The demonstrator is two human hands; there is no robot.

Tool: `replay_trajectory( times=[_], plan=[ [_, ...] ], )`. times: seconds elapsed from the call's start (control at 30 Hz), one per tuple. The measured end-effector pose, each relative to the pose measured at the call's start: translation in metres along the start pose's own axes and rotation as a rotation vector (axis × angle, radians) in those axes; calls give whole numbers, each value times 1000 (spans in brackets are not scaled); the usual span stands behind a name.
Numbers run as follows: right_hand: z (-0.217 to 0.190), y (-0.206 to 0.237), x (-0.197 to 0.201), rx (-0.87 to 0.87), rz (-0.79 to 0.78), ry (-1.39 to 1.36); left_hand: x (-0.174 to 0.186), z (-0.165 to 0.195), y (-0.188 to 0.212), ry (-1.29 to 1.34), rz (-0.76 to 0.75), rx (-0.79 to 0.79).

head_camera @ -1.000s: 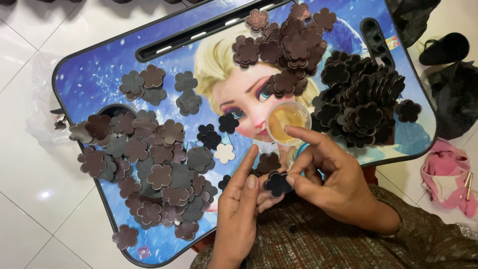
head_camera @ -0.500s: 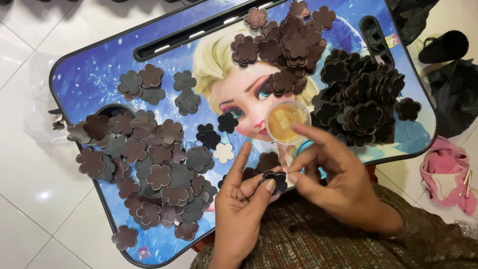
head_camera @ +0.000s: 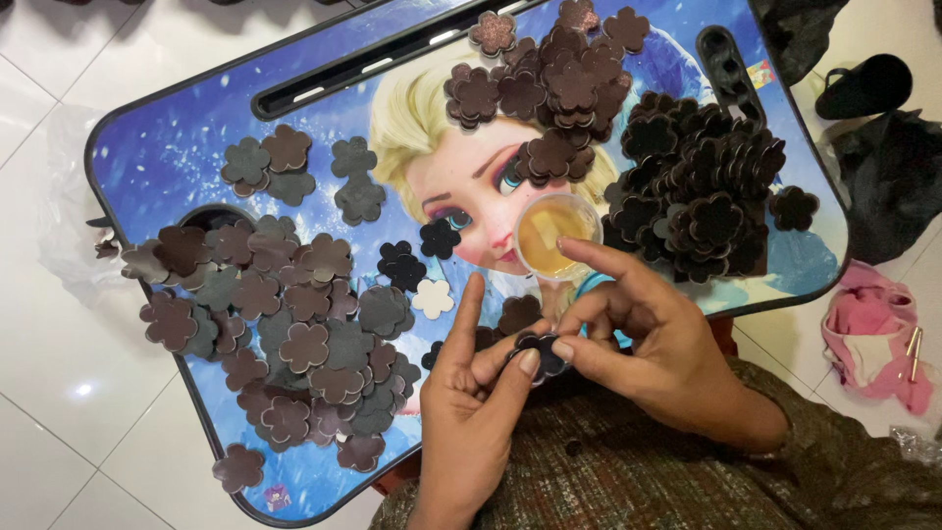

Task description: The person repeatedly picks up flower-shaped craft pieces, applies adhesive from a small container to one side, and joins two pieces together. The person places the bonded pairs on the table and continues the cycle with additional pieces.

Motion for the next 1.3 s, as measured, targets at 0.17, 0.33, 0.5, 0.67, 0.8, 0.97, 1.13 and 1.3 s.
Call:
replay_trajectory(
  times=[0.17,0.33,0.5,0.67,0.8,0.97,1.13,1.3],
  plan=[
    [3,0,6,-12,56,-16,6,3,-2,-18,68,-49],
    [1,1,1,-5,11,-71,14,6,-2,-59,128,-99],
    [13,-1,-1,-129,-16,-92,13,2,-2,-69,129,-86],
    [9,-3,-3,-58,-29,-63,11,0,-3,-60,121,-63],
    [14,-4,-3,-100,-27,-75,10,0,-3,-49,114,-60],
    [14,-5,-4,-106,-21,-62,11,0,-4,-66,112,-48],
    [13,-5,-5,-94,-20,-53,12,0,-4,-64,109,-51],
    [15,-5,-4,-72,-8,-100,8,8,-2,-42,81,-61]
  ],
)
Point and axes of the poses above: each hand's wrist, its own y-axis away from the middle knuckle, its own x-axis out of the back of the hand, z = x × y, the point moved 10 cm from there along -y, towards the middle knuckle, and after that the axes turned 13 degrees about z, right-handed, at the moved point
